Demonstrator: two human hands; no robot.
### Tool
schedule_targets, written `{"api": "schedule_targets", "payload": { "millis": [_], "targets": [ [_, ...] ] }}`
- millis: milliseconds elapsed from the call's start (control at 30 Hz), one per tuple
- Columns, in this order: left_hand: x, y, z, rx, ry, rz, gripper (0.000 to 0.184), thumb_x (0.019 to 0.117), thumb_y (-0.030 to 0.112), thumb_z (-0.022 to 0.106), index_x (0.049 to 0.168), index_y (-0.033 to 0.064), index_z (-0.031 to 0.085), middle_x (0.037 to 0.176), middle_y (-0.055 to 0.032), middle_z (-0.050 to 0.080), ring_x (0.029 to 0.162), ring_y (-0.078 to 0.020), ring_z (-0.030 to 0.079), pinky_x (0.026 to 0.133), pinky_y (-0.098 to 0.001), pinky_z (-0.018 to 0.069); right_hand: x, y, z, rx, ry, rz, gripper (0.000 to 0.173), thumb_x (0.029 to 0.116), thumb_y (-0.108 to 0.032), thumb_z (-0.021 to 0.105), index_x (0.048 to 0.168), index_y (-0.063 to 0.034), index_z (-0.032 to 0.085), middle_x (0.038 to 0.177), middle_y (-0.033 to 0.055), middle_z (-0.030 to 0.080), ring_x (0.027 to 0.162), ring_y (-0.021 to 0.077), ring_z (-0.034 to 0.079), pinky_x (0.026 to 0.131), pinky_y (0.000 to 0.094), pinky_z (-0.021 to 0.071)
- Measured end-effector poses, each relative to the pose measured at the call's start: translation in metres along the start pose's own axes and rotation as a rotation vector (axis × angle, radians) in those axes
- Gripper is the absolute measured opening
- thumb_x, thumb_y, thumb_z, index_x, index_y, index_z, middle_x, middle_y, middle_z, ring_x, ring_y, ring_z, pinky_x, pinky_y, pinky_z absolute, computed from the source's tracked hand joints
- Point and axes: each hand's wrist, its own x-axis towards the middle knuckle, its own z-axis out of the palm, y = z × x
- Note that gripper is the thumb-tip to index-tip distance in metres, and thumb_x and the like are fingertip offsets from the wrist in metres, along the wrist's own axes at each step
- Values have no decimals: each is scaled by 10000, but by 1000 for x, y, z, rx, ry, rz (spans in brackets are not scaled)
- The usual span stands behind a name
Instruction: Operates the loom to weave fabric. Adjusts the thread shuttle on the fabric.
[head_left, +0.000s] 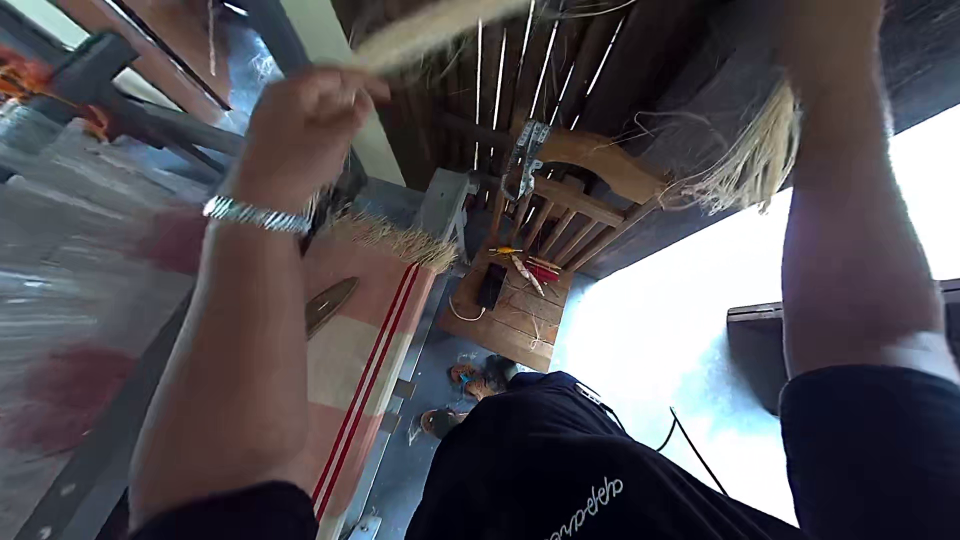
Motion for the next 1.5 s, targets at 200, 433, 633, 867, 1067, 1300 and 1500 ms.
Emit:
{"api": "schedule_targets", "payload": {
  "millis": [200, 433, 633, 867, 1067, 1300, 1500],
  "targets": [
    [82, 54, 107, 260, 136, 25, 451, 1030, 254, 530, 1480, 255, 545, 1579, -232, 398, 1512, -506, 212, 1131, -813, 81, -122, 85, 74, -202, 89, 155, 561, 1115, -408, 336, 1238, 84, 576, 976, 270, 666, 906, 404, 679, 841, 581, 536],
    [-30, -14, 213, 157, 34, -64, 443, 1026, 276, 542, 1468, 290, 541, 1653, -91, 334, 1524, -405, 260, 1165, -715, 206, -200, 164, 167, -184, -54, 238, 524, 1118, -419, 335, 1155, 42, 580, 838, 215, 639, 782, 386, 664, 736, 568, 532],
    [-154, -96, 224, 321, 75, -370, 583, 1025, 413, 542, 1549, 185, 427, 1654, -182, 297, 1528, -452, 224, 1186, -710, 182, -187, 170, 177, -48, 71, 164, 437, 1096, -385, 457, 1237, 11, 576, 919, 137, 661, 821, 234, 671, 789, 436, 561],
    [-211, -133, 229, 494, 86, -507, 911, 898, 704, 582, 1621, 230, 294, 1693, -108, 243, 1571, -367, 162, 1206, -710, 71, -182, 164, 184, 72, 150, 139, 585, 954, -454, 717, 1248, 11, 516, 1032, 97, 670, 922, 149, 651, 836, 338, 545],
    [-216, -152, 246, 576, 93, -509, 930, 895, 722, 560, 1635, 246, 259, 1708, -70, 209, 1576, -346, 147, 1223, -668, 90, -174, 152, 178, 62, 286, 105, 725, 837, -473, 831, 1239, 33, 504, 1165, 152, 599, 1103, 184, 595, 969, 312, 493],
    [-215, -149, 247, 597, 140, -526, 918, 880, 721, 587, 1622, 264, 298, 1701, -58, 233, 1572, -332, 164, 1217, -669, 83, -164, 114, 156, -25, 404, -13, 816, 822, -504, 836, 1291, 70, 495, 1191, 191, 559, 1043, 203, 572, 898, 307, 492],
    [-217, -149, 247, 609, 138, -562, 964, 860, 715, 624, 1633, 263, 267, 1696, -58, 243, 1559, -338, 198, 1209, -682, 63, -157, 53, 134, 46, 543, -230, 529, 943, -301, 752, 1205, 111, 549, 1172, 194, 570, 1052, 204, 581, 918, 329, 507]
  ]
}}
